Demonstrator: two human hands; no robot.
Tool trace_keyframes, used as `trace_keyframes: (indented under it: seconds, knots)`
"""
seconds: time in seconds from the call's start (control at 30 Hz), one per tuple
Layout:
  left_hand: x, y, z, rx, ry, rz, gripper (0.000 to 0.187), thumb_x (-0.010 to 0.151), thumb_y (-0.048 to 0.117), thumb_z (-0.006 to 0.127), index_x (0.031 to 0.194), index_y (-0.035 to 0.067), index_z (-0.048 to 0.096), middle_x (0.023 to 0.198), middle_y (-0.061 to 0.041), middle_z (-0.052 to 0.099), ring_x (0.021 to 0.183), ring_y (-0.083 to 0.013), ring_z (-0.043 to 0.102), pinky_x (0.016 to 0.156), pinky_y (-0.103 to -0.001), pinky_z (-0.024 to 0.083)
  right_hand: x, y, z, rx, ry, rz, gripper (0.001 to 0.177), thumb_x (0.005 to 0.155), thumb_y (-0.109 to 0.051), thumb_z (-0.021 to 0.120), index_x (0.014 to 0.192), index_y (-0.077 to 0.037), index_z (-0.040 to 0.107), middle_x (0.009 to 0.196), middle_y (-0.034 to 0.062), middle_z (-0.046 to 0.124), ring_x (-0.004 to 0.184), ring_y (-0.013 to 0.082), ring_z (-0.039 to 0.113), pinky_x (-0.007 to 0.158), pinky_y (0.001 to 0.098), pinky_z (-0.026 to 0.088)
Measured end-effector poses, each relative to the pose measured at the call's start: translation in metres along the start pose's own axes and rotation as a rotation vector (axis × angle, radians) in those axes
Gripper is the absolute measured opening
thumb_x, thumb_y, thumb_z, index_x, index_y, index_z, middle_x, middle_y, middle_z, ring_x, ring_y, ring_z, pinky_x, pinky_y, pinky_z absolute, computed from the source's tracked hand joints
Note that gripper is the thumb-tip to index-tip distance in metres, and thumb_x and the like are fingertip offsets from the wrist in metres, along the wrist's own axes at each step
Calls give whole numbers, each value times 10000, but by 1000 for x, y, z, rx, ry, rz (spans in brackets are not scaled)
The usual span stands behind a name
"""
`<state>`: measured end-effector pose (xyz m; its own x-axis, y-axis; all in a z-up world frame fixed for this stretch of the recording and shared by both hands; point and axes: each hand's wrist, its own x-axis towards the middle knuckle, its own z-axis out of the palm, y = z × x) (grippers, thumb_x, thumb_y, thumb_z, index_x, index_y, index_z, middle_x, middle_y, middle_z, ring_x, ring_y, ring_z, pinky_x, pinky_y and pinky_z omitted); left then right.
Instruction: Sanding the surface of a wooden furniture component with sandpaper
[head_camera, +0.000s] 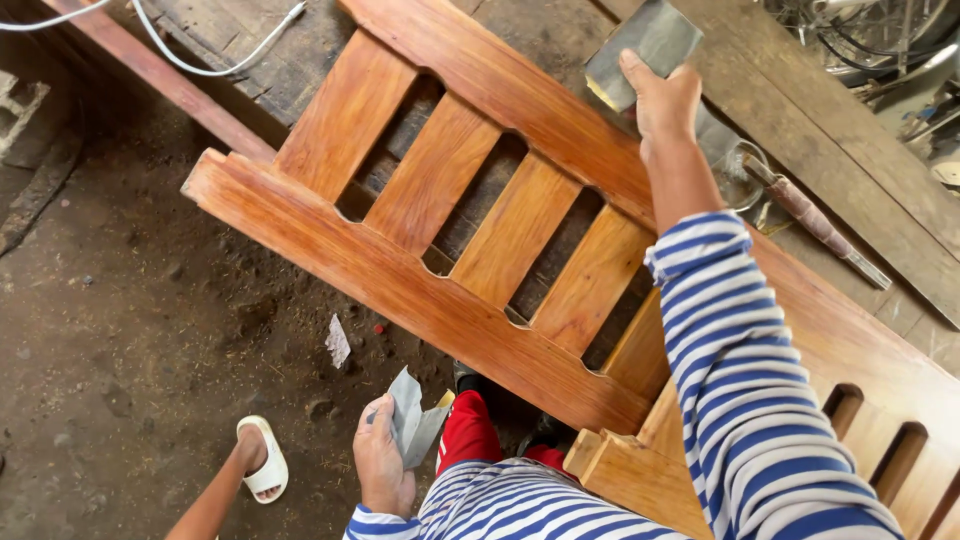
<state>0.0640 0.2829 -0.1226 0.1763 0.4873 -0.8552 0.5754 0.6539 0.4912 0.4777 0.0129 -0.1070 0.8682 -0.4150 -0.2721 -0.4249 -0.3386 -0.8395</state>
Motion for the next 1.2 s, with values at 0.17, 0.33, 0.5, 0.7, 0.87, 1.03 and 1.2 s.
trace_keyframes:
  seconds: [0.17,0.33,0.5,0.7,0.87,1.03,1.2]
  knots:
    - [10,-12,10,5,-71,87,124,1023,166,579,1066,76,653,1012,-94,691,964,-223,652,862,-362,543,-43,6,-49,230,-27,128,1142,900,-463,786,1508,184,68,1661,284,114,1559,344,109,1244,457,110]
    - [-6,2,31,3,-254,167,103,992,152,609,1058,74,604,901,-111,667,760,-226,648,625,-360,540,-93,34,-113,351,-24,-14,200,886,-236,768,978,-69,710,864,-14,711,770,100,678,696,245,557]
    - [-43,32,48,-32,-432,262,346,905,119,686,1235,59,603,1073,-124,718,850,-228,695,695,-331,581,-177,61,-182,-35,89,-603,85,983,-31,748,1051,-68,782,940,49,695,910,147,638,780,258,527]
    - [-74,35,86,-59,-583,322,200,947,46,652,1147,51,664,1098,-107,739,1006,-191,713,920,-305,582,-267,95,-228,-212,412,-900,151,1026,-187,630,918,-89,669,994,144,609,975,388,614,888,524,503]
    - [-96,14,108,14,-726,244,216,915,56,706,1126,37,668,1055,-87,729,968,-155,701,831,-221,573,-308,137,-239,-211,671,-913,220,1040,-145,572,847,-131,678,1016,91,495,1026,338,591,875,471,541]
    - [-104,-11,124,64,-789,211,164,947,32,672,1100,90,665,1005,-118,763,884,-237,767,753,-364,645,-320,183,-253,-141,807,-1003,377,985,-234,689,644,-73,686,895,127,506,909,406,633,874,455,507]
    - [-139,-27,132,54,-772,109,252,943,84,683,1192,119,692,1024,-120,767,831,-268,775,696,-388,653,-342,190,-257,-72,757,-925,495,951,-466,705,658,-78,611,846,128,527,816,404,661,806,478,551]
